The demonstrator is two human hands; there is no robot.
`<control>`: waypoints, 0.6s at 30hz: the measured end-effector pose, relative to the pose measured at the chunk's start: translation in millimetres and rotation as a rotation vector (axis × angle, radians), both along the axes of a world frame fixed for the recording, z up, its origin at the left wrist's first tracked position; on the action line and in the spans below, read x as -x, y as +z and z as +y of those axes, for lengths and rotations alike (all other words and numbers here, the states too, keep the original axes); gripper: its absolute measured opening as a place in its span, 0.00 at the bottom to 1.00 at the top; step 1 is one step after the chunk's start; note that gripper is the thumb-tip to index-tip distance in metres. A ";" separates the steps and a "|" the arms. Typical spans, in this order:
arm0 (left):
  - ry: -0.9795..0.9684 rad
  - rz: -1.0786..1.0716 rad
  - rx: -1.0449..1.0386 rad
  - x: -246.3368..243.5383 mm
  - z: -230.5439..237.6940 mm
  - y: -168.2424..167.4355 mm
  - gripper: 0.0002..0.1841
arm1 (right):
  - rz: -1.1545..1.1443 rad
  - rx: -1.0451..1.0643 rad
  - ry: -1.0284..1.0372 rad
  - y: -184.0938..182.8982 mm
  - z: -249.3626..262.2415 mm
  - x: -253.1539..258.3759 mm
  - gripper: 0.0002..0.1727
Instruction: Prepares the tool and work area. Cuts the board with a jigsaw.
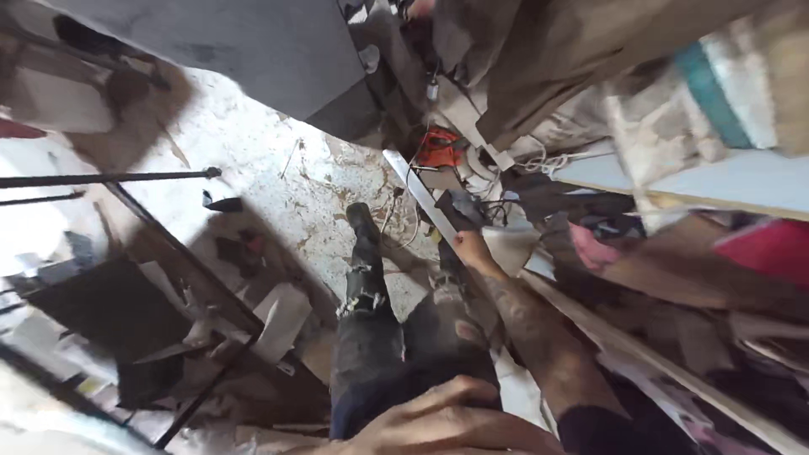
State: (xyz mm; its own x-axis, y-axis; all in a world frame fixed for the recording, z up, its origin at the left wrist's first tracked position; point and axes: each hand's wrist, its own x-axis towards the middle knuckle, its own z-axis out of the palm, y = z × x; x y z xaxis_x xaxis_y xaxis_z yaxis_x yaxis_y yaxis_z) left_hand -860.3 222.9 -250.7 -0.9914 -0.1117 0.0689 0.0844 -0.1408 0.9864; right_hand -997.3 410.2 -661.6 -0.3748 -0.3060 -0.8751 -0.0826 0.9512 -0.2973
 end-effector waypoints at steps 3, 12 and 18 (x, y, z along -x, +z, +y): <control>0.100 -0.220 -0.020 16.6 -23.3 -140.6 0.24 | -0.089 -0.081 -0.068 -118.7 -11.3 -7.8 0.20; -0.122 -1.421 0.166 -64.0 -76.9 -634.4 0.23 | 0.193 0.078 -0.001 -373.3 -177.2 69.4 0.33; -0.298 -1.524 0.321 -64.4 -103.8 -840.3 0.31 | 0.305 0.043 0.239 -465.7 -242.7 139.3 0.42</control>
State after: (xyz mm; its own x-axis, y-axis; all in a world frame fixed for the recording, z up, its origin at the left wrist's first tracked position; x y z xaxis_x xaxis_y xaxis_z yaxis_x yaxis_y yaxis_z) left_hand -795.8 119.1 -1091.0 -0.1334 -0.0861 -0.9873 -0.9619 0.2510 0.1081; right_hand -1136.6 167.4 -1127.3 -0.5294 -0.4497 -0.7194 -0.3908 0.8819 -0.2637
